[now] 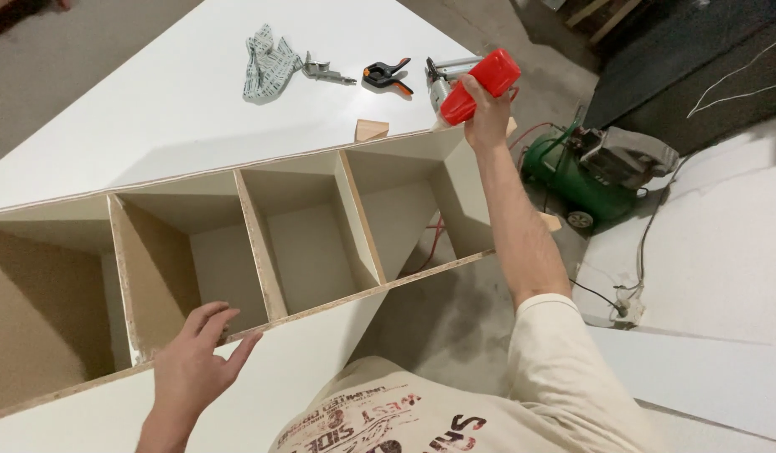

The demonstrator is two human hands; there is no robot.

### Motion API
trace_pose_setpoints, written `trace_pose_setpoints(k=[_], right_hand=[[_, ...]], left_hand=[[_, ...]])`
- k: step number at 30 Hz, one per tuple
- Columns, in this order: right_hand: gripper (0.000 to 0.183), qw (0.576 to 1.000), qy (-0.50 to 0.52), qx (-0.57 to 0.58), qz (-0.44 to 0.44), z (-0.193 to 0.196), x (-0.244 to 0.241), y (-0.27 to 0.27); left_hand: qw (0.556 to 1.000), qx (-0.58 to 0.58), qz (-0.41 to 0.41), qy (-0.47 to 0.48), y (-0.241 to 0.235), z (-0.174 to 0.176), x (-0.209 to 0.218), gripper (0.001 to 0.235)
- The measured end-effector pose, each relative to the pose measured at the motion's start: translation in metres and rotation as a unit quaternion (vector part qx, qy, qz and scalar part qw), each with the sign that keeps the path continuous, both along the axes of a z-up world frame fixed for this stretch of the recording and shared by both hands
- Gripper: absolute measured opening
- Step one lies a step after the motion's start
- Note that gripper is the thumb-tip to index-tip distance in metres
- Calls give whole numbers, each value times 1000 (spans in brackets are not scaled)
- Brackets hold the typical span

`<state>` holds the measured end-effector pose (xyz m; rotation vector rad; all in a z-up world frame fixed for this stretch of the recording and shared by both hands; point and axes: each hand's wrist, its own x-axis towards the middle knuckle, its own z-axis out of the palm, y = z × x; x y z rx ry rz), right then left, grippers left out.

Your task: Applying wood glue to the top edges of a wooden shelf assembly in a workshop.

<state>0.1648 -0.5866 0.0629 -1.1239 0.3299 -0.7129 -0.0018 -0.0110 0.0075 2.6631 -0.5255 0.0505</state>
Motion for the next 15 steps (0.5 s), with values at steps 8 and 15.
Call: trace_pose_setpoints(k=[8,15], right_hand=[[46,1000,-20,-16,-2,5,-9,-15],[44,999,-19,-20,-23,10,-14,-27]], left_hand=[[958,-127,-188,-175,-54,28,-4,41],[903,-186,-344,-180,-149,60,-6,26]])
